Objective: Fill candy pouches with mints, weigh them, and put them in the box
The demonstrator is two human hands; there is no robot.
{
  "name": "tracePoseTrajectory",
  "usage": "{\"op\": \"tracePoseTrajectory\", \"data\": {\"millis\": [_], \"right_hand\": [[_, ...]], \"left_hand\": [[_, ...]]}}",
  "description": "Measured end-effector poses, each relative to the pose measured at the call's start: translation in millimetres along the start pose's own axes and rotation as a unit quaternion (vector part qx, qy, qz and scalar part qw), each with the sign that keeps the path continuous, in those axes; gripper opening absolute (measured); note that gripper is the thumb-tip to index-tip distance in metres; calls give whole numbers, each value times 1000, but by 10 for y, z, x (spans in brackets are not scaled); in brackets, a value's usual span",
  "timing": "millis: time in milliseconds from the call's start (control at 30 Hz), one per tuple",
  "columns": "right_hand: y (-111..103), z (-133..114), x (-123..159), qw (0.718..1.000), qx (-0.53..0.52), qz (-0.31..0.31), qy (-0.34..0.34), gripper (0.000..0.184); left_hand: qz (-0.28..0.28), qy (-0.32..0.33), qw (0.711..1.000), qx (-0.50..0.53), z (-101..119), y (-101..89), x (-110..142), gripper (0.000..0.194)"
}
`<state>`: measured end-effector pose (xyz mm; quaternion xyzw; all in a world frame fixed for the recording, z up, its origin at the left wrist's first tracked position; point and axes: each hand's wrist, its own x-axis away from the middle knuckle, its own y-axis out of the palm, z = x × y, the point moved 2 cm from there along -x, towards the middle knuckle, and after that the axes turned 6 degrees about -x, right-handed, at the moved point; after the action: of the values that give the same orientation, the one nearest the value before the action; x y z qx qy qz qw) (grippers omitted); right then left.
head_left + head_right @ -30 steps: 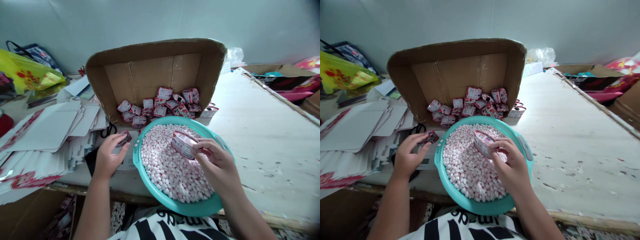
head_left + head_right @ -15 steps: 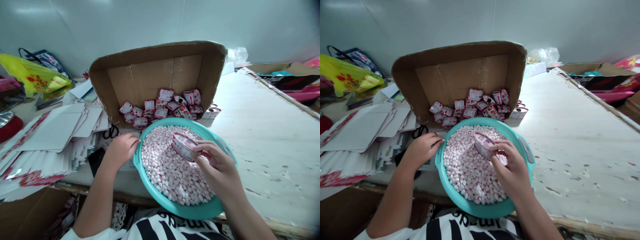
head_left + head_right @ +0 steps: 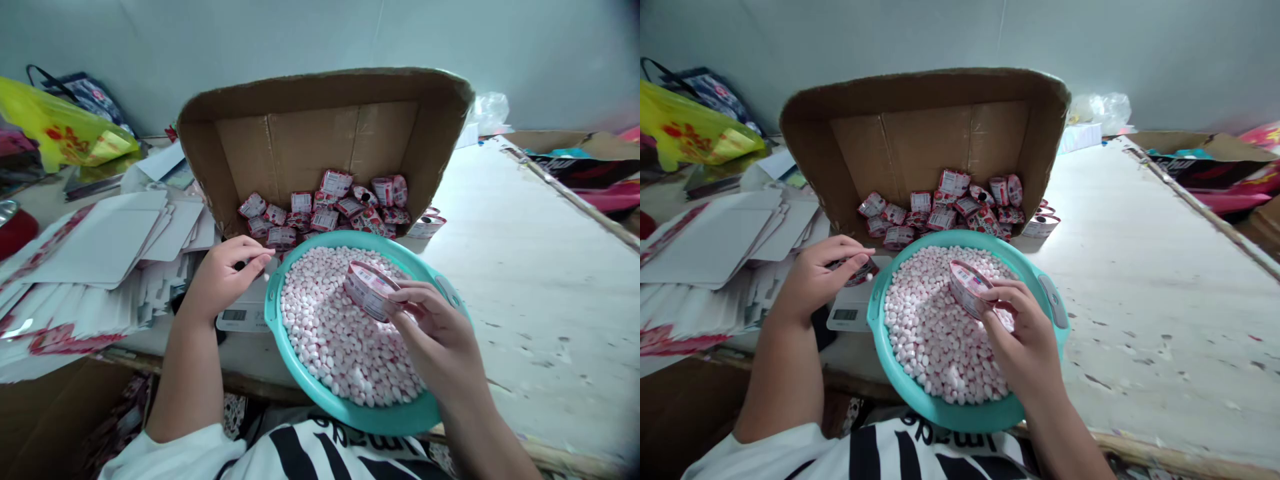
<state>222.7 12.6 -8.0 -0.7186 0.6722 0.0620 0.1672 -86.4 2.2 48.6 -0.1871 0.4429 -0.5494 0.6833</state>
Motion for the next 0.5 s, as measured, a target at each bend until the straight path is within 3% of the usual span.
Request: {"op": "tracePoseTrajectory", "data": {"millis": [100,167,333,500], "right_hand": [[12,-4,-8,1000,-9,2,1,2],[17,-5,-9,1000,-10,6,5,3],[15,-5,-8,1000,-12,18,23,2],[25,-38,-10,1000,-10,21,19,2]], "left_hand": [[-44,-19,999,25,-57,51,45,21],[-39,-17,998,41,-91,100,75,21],[147,-54,987,-30,-338,21,222,19],[330,-125,922,-162,-726,-153,686,23]]}}
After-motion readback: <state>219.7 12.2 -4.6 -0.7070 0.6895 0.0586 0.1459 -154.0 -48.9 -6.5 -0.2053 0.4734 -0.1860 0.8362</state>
